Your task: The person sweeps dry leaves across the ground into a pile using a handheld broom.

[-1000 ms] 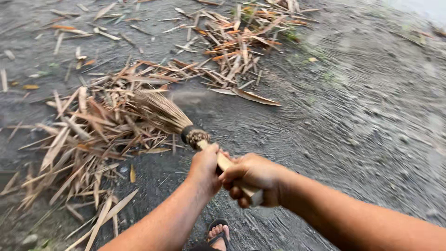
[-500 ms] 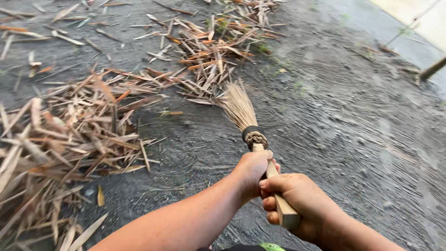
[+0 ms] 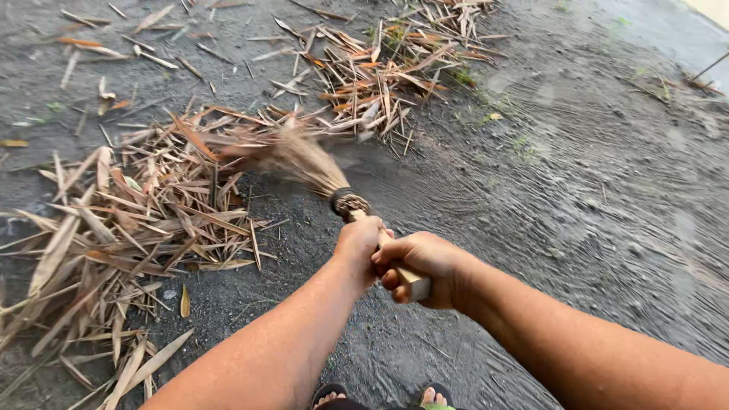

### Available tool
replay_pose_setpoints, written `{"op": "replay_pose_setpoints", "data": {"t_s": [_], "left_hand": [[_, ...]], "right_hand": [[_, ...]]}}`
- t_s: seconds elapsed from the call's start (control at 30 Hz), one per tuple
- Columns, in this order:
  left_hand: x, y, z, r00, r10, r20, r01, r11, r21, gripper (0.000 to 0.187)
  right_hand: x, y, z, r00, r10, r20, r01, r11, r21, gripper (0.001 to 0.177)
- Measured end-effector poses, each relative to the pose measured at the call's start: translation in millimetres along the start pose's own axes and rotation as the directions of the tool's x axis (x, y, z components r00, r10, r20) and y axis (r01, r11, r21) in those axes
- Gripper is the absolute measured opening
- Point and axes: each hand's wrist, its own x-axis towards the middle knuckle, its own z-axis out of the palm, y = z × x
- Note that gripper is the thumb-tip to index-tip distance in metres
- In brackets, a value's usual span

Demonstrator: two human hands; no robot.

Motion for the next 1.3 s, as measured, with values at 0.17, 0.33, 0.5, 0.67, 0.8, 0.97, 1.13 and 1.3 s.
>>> {"op": "replay_pose_setpoints", "data": {"t_s": [0.17, 0.33, 0.5, 0.67, 0.8, 0.97, 1.13, 1.3], "left_hand": [[-7, 10, 21, 0.990, 0.100, -0.100, -0.122, 0.962, -0.243, 0.016], [-35, -12, 74, 1.000, 0.004, 0.000, -0.004, 0.979, -0.206, 0.028], [-51, -38, 147, 0.990, -0.074, 0.123, 0.065, 0.995, 0.077, 0.024], [-39, -55, 197, 0.969, -0.187, 0.158, 0.133, 0.944, 0.303, 0.018], [-15, -59, 221, 0.928, -0.292, 0.230, 0.156, 0.868, 0.471, 0.027], [33, -53, 221, 0.874, -0.370, 0.314, 0.143, 0.815, 0.562, 0.026], [58, -7, 160, 0.914, -0.382, 0.139, 0.267, 0.823, 0.502, 0.025], [75, 45, 74, 0.975, -0.215, -0.045, 0.219, 0.968, 0.121, 0.028]], "right_hand": [[-28, -20, -18, 0.994, -0.077, 0.077, 0.084, 0.993, -0.086, 0.010], [-78, -12, -36, 0.986, -0.164, -0.027, 0.158, 0.975, -0.154, 0.011], [-114, -15, -90, 0.977, -0.151, -0.150, 0.157, 0.987, 0.028, 0.011], [-122, -6, -124, 0.955, -0.129, -0.267, 0.199, 0.946, 0.256, 0.012], [-114, -10, -138, 0.912, -0.131, -0.388, 0.289, 0.876, 0.385, 0.010], [-76, -27, -132, 0.854, -0.064, -0.516, 0.332, 0.830, 0.447, 0.012], [-16, -60, -102, 0.924, 0.009, -0.381, 0.129, 0.933, 0.335, 0.015], [44, -99, -55, 0.995, 0.054, -0.080, -0.053, 0.998, 0.016, 0.017]]}}
